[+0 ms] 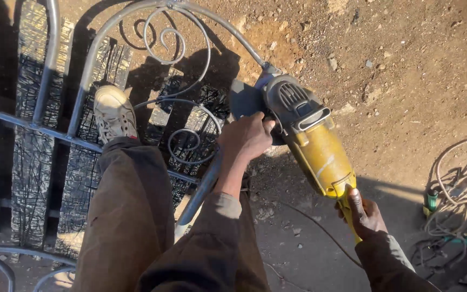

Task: Using a handheld angle grinder to smooth out welds and sharp edges on a decorative metal gate.

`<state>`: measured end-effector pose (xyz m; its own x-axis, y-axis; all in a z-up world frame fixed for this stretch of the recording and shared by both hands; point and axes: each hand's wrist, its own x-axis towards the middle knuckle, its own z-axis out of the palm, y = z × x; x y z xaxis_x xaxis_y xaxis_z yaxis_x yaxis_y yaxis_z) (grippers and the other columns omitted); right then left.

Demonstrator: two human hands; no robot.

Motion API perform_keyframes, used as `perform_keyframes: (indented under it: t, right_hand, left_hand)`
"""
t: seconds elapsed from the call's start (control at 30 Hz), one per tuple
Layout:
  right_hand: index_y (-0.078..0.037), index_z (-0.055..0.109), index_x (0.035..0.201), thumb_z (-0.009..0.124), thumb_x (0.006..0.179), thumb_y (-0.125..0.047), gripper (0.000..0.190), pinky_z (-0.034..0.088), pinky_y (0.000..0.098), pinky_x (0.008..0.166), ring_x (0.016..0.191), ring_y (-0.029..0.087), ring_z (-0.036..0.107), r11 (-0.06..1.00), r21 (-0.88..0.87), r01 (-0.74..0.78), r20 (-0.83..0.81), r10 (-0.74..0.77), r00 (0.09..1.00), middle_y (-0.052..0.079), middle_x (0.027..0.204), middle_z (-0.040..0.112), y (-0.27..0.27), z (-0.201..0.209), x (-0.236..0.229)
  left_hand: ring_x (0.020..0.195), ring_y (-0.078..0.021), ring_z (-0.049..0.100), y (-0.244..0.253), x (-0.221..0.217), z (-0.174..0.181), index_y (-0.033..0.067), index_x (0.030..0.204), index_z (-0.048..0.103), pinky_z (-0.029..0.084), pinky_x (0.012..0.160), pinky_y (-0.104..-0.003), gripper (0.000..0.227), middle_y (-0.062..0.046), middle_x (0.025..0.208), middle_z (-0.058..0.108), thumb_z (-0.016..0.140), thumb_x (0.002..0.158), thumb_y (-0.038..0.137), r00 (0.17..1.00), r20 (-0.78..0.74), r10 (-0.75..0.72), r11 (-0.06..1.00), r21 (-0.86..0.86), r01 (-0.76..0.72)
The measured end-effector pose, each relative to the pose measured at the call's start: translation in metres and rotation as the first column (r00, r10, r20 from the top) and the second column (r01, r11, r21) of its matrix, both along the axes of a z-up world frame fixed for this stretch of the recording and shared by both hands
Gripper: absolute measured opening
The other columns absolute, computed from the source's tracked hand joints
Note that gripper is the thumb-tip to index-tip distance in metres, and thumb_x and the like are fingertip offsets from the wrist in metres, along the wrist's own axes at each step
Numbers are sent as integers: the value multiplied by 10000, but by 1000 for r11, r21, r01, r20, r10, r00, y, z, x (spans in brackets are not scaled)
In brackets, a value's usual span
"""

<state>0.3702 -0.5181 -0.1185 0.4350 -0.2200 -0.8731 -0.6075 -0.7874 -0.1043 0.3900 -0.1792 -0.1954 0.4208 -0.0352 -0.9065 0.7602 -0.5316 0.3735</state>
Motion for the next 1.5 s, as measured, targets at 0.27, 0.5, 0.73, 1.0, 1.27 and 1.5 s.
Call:
perform_keyframes:
  t: [0.27,0.5,0.73,1.0,1.27,1.5]
  right_hand:
    - [7,747,787,402,1022,-593,731,445,368,635,621,244,611,905,-93,-415,-21,415,910,131,683,685,-6,16,82]
    - [100,824,762,520,1056,-481,719,440,383,574,574,293,641,817,-247,-521,-88,516,852,228,584,704,44,36,160]
    - [35,728,553,424,1113,-575,883,416,381,575,465,280,594,597,-328,-732,-182,720,669,164,483,653,39,51,214]
    - [148,761,668,439,1179,-489,878,406,422,462,438,344,568,857,-177,-484,14,494,869,275,523,657,-34,3,207]
    - [92,771,731,358,1032,-689,934,484,428,526,507,327,628,926,-176,-335,11,343,939,231,594,699,-49,-14,132]
    - [-66,773,688,296,983,-772,901,558,443,774,592,284,704,999,10,-35,29,35,999,145,576,704,26,-35,-28]
  left_hand:
    - [837,-372,657,-14,-30,-27,158,1130,566,483,678,-533,392,-147,930,686,358,1054,482,954,62,292,956,-25,-291]
    - [979,-557,633,-14,-33,-35,131,1220,564,443,756,-684,431,-258,1128,682,311,1037,429,888,6,459,887,-65,-458]
    - [923,-539,654,-25,-12,-22,142,1180,578,479,746,-666,391,-246,1069,707,340,1030,414,816,-13,578,803,-167,-572]
    - [969,-528,672,-18,12,-34,78,1121,621,466,798,-646,449,-249,1045,738,333,1027,409,839,58,540,838,-128,-530]
    - [956,-421,698,1,32,-3,147,1233,531,524,775,-578,425,-167,1035,719,314,1068,473,960,-109,259,957,-105,-270]
    - [809,-498,747,10,-10,-12,62,1163,653,585,703,-595,444,-248,887,736,450,1028,434,956,285,-67,989,148,25]
